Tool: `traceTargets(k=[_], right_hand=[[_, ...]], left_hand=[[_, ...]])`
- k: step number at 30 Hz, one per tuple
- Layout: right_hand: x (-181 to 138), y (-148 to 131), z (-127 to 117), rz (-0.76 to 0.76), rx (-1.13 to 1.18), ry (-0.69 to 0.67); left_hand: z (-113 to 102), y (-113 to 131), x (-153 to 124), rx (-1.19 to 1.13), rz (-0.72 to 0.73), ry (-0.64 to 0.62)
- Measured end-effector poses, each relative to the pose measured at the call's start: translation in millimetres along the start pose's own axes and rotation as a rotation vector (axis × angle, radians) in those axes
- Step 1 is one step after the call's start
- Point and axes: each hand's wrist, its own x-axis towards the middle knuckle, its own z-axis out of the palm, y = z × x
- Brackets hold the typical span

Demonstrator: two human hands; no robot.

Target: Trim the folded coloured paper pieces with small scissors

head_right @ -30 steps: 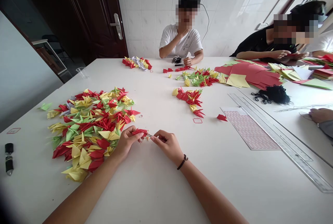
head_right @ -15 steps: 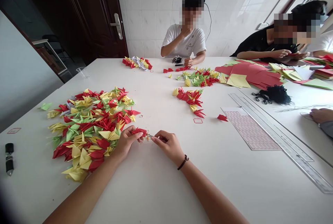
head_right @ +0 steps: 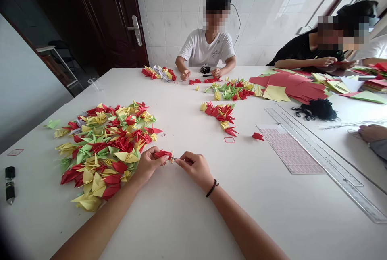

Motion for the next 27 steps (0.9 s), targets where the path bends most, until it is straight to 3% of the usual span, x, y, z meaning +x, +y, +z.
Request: traceTargets(k=[13, 27], right_hand=[[0.3, 3.1, 1.2, 0.019, -0.010, 0.032], [0.2, 0.3, 1.1, -0.021, -0.106, 0.034]], left_hand=[[0.4, 5.6, -2.4, 0.058, -0.008, -0.040], [2.1, 1.8, -0.1, 0.080, -0.025, 0.027]])
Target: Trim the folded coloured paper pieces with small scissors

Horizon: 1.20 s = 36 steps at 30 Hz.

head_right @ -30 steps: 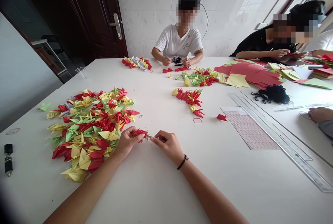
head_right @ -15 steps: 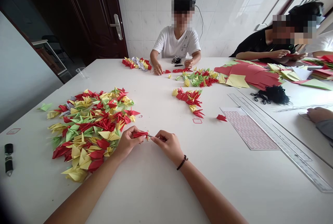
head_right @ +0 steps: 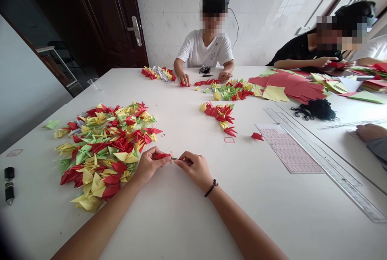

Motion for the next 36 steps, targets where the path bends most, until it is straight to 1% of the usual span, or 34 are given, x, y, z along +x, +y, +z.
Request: traceTargets(k=[7, 14, 19, 22, 28, 32, 36], right_hand=[[-0.4, 1.0, -0.6, -0.019, 0.009, -0.019], [-0.3, 0.7, -0.2, -0.033, -0.054, -0.034], [0.6, 0.0, -2.0, -0.054, -0.097, -0.074], [0.5, 0.1, -4.6, -0.098, -0.162, -0.131], [-0.3, -3.2, -10.3, -0.244, -0.313, -0.259], [0.3, -8.5, -11.7, -0.269, -0.367, -0.276], [1.5, -9.2, -10.6, -0.273, -0.332, -0.256]], left_hand=[[-3.0, -1.6, 0.8, 0.025, -0.014, -0.017], [-3.3, -5.9, 0.9, 0.063, 0.033, 0.019], [-3.1, -6.3, 0.7, 0.045, 0.044, 0.007], [-3.5, -5.4, 0.2, 0.045, 0.046, -0.002], [-4.0, -3.3, -0.2, 0.053, 0.042, 0.007], [-3.9, -2.6, -0.7, 0.049, 0.033, 0.003], [-4.0, -2.0, -0.9, 0.036, 0.033, 0.000]])
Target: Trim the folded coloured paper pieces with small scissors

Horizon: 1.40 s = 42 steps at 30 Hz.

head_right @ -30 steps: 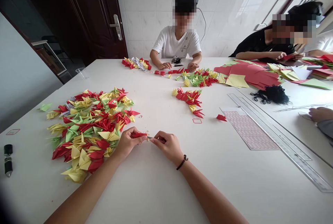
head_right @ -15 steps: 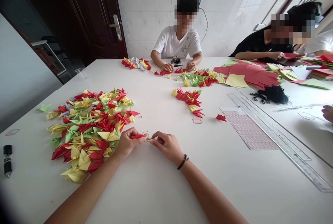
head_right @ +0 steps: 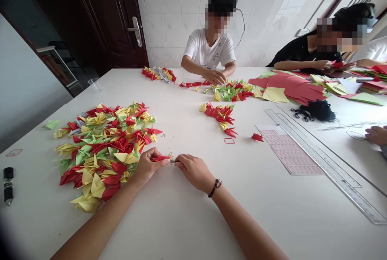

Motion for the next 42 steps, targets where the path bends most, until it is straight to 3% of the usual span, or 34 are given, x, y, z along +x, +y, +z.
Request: traceTargets(k=[6, 12, 20, 29, 42], right_hand=[[0.5, 5.1, 6.1, 0.050, 0.121, 0.073], [-1.1, 4.6, 9.0, 0.137, 0.398, 0.144], [0.3, 6.0, 6.5, 0.207, 0.616, 0.084], [1.3, 8.1, 7.0, 0.197, 0.611, 0.065], [-1.5, 3.3, 11.2, 0.186, 0.398, 0.115]], left_hand=[[1.5, 4.7, -0.8, -0.048, -0.007, -0.050], [0.1, 6.0, -0.9, -0.031, -0.030, -0.061], [-2.1, 5.6, 0.4, -0.084, -0.037, -0.089], [0.3, 1.7, -0.4, -0.060, -0.011, -0.043], [2.2, 2.9, -1.5, 0.110, -0.009, -0.083]])
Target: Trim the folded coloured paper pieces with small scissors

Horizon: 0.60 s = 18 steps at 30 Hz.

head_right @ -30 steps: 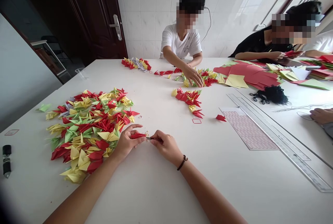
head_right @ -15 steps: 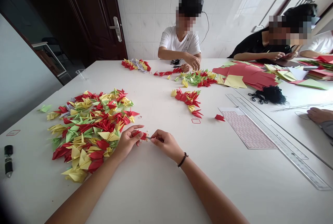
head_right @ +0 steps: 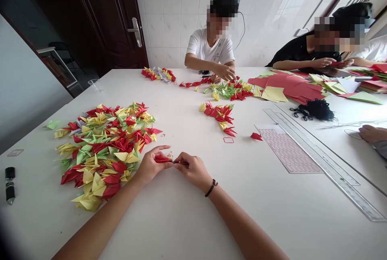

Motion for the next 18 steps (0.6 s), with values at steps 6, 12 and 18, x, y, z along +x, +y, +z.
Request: traceTargets(k=[6, 12, 18], right_hand=[[0.4, 3.6, -1.4, -0.062, -0.008, -0.052], [0.2, 0.5, -0.7, -0.028, -0.008, -0.024], [-1.0, 1.5, 3.5, -0.045, -0.007, 0.036]], left_hand=[[-1.3, -0.2, -0.3, -0.009, -0.007, 0.004], [-0.7, -1.8, -0.5, -0.022, 0.006, 0.013], [1.6, 3.0, -2.7, -0.003, 0.017, 0.021]])
